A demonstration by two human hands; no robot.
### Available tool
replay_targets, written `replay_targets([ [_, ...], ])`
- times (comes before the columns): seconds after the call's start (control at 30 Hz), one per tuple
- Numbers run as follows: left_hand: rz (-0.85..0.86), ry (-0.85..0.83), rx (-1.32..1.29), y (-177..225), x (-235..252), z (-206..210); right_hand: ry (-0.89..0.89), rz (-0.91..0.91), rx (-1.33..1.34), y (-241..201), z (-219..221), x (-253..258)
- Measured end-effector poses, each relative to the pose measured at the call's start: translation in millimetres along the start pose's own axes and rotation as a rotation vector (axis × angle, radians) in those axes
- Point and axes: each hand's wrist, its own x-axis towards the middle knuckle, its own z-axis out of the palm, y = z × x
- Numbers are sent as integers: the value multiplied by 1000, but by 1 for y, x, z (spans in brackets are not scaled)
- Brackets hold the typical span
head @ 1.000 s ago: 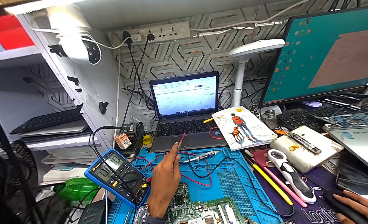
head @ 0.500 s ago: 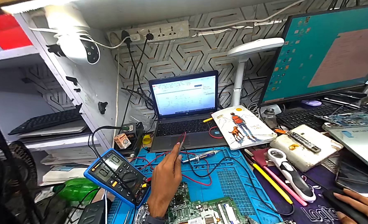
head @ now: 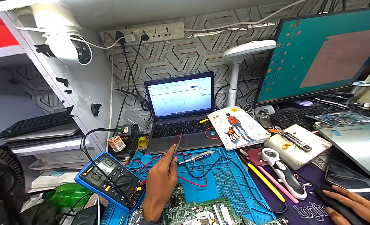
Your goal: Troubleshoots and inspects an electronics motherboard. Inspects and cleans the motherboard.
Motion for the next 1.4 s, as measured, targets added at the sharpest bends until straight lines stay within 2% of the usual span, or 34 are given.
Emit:
replay_targets([
  [0.13,6,-4,5,-1,0,-1,-30,-49,31,4,0,1],
  [0.43,-1,-2,-5,-2,1,-1,26,8,-2,1,3,-2],
  [0.67,11,-5,9,-2,1,-1,-21,-44,17,0,-1,-1],
  [1.0,21,-2,4,-2,1,-1,70,15,-21,-3,4,-4],
  [1.4,23,-5,10,-3,2,-2,32,-15,16,1,4,-4],
])
